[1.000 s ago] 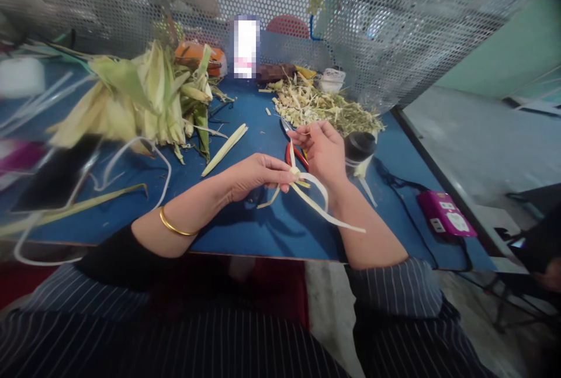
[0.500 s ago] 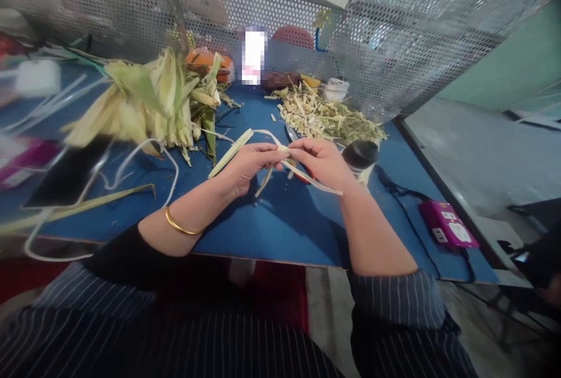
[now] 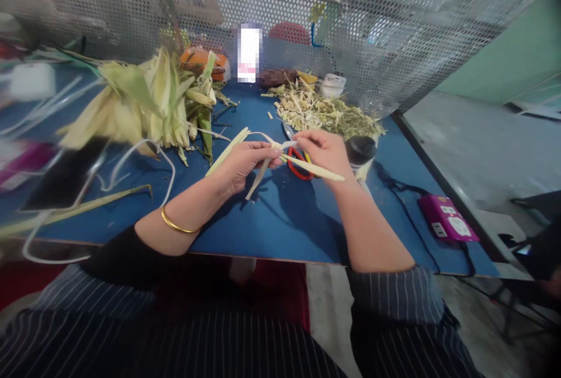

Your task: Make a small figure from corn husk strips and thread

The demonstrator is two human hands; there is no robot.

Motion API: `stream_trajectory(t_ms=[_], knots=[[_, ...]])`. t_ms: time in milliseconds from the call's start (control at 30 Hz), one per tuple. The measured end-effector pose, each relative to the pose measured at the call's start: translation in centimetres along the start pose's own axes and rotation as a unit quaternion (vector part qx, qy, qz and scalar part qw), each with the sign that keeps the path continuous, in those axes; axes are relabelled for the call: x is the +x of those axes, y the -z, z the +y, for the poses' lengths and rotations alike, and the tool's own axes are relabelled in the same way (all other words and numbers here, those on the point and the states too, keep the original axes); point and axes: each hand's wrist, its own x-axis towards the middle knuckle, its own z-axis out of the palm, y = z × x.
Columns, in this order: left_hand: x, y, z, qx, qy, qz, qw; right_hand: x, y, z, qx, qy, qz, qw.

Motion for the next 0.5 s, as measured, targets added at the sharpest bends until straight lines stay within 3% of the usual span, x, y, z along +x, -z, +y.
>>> stream_trajectory(t_ms=[100,167,200,233,300,367,400,500], knots=[[0.6,0.3,-0.2,-0.025,-0.046,0.04,0.998,-0.2,1.2,-1.4,0.021,0.05,0.211,0.976],[0.9,0.5,-0.3,-0.038,-0.063,0.068,0.995,-1.0,1.9,-2.9,0.038,0.128,0.378,0.916],[1.0,0.6,-0.3,-0.045,-0.069,0.075,0.994,-1.6,1.9,-3.5,0.024,0.162,0.4,0.902],[1.0,0.6,-0.3,-0.053,-0.076,0.077,0.993,-2.2,1.8,-4.0,-0.022,0.193,0.382,0.903],[1.0,0.6,-0.2,-0.068,-0.092,0.066,0.991,-3.2,0.8,-4.4,-0.131,0.255,0.223,0.931],[0.9,0.4,-0.1,-0.082,-0.101,0.043,0.991,-3.9,-0.9,-4.0,-0.171,0.208,0.032,0.963],[0.7,0.2,-0.1,-0.088,-0.1,0.032,0.991,-4.0,-1.8,-3.6,-0.156,0.169,-0.021,0.973],[0.4,-0.2,0.0,-0.103,-0.091,0.023,0.99,-4.1,-3.7,-2.7,-0.072,0.064,-0.056,0.994]])
